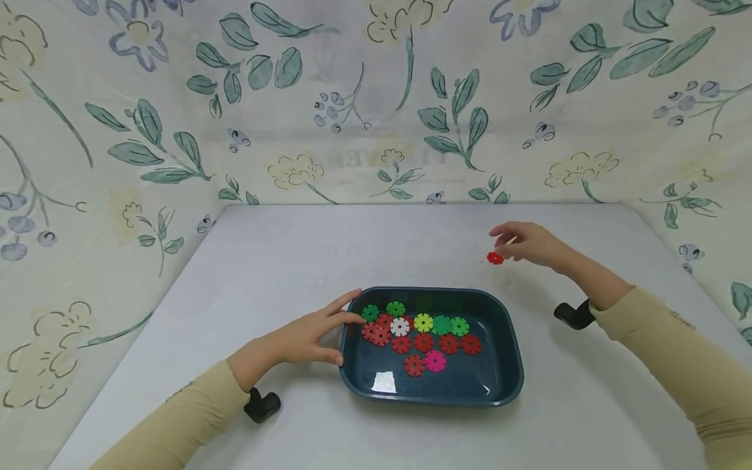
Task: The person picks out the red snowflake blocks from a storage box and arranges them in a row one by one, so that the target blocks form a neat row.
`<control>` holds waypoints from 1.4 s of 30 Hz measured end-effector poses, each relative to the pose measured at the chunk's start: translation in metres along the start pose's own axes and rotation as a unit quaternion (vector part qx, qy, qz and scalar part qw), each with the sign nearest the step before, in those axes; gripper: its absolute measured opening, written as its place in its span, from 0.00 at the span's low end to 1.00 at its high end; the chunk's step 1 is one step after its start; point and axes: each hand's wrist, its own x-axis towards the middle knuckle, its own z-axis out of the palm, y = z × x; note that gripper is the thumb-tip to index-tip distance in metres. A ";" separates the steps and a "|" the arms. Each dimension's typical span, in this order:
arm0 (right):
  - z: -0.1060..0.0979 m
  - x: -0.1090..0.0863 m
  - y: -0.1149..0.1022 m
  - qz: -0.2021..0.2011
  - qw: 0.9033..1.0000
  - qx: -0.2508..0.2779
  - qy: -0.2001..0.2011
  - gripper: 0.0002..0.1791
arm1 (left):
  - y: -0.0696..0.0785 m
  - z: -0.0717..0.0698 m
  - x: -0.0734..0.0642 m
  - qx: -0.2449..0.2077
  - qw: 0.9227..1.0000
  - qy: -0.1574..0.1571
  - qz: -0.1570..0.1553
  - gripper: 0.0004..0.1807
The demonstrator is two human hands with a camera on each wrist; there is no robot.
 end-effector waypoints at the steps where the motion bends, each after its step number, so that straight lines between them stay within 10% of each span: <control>1: 0.000 -0.003 -0.005 -0.007 1.000 0.003 -0.002 0.22 | 0.000 0.000 0.000 -0.001 1.000 0.000 -0.001 0.34; 21: 0.027 -0.046 -0.088 -0.137 0.985 -0.004 -0.107 0.17 | 0.000 -0.002 0.001 -0.005 1.000 -0.002 0.000 0.36; 42: 0.099 -0.017 -0.116 -0.153 0.966 -0.028 -0.205 0.19 | -0.002 0.000 0.000 -0.023 1.000 -0.001 0.003 0.37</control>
